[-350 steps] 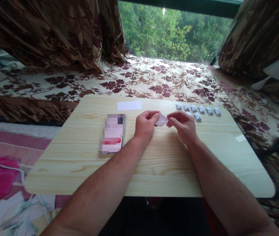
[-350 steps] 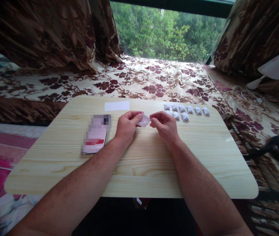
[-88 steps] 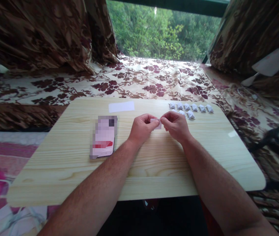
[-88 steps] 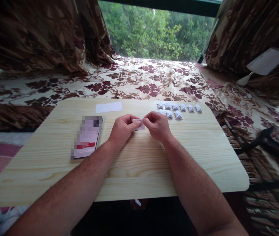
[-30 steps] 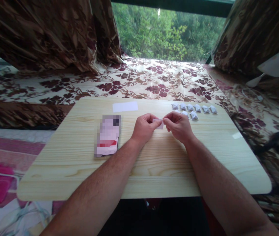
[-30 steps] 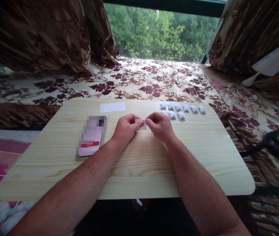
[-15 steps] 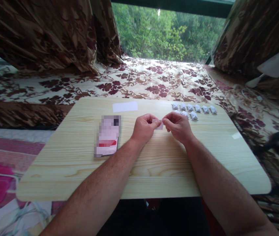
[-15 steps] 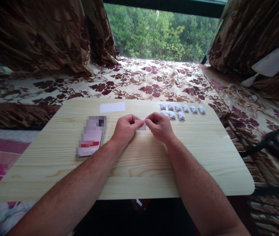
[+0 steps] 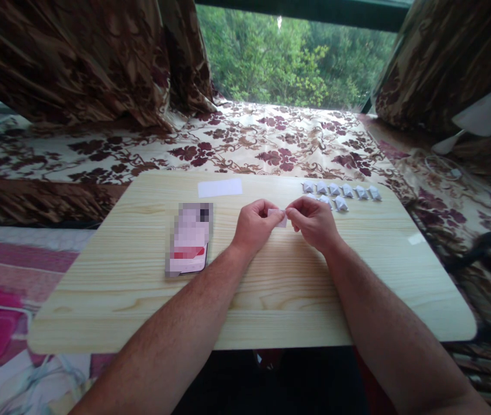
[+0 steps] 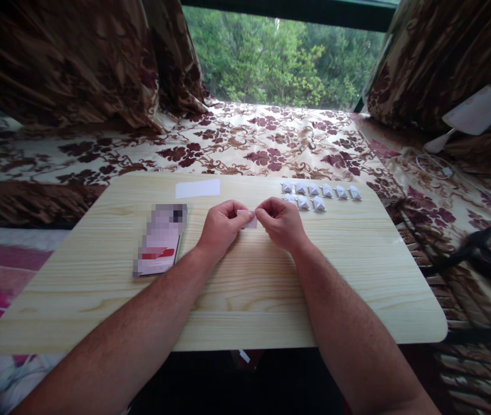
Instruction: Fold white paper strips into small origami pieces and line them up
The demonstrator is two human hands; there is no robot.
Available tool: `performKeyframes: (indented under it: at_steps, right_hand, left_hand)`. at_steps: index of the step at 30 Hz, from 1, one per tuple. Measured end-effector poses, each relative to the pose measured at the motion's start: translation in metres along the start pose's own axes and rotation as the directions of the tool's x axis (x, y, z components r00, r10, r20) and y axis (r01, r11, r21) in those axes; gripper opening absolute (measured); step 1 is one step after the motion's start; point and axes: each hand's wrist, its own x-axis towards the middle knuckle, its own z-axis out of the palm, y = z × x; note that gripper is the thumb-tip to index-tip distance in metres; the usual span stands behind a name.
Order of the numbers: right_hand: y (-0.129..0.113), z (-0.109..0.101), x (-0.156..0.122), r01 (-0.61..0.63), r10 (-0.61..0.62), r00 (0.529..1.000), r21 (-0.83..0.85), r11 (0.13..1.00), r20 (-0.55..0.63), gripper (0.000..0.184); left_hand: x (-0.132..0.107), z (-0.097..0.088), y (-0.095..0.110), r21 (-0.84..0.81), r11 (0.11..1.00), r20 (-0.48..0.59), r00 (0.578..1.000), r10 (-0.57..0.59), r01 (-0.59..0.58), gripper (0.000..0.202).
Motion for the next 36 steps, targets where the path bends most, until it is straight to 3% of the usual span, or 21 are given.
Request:
performKeyframes:
  at_steps: [24, 28, 36]
  right_hand:
    - [0.0004, 0.0007, -0.0017, 0.006, -0.005, 0.999, -0.016, 1.000, 0.032, 0.013]
    - [0.0000, -0.0004, -0.0009, -0.009, 0.010, 1.000, -0.027, 1.000, 0.014, 0.013]
    - [-0.0014, -0.0016, 0.0010, -0.018, 0.017, 0.999, -0.020, 1.000, -0.032, 0.013]
  left_hand:
    - [0.0036, -0.0002, -0.0044, -0.035, 0.999, -0.022, 0.999, -0.037, 0.036, 0.020]
    - [0.0016, -0.0004, -0.0002, 0.020, 1.000, 0.008, 1.000, -0.012, 0.011, 0.020]
    - [0.0017, 0.0000, -0.0012, -0.056, 0.998, 0.079, 0.996, -0.031, 0.035, 0.021]
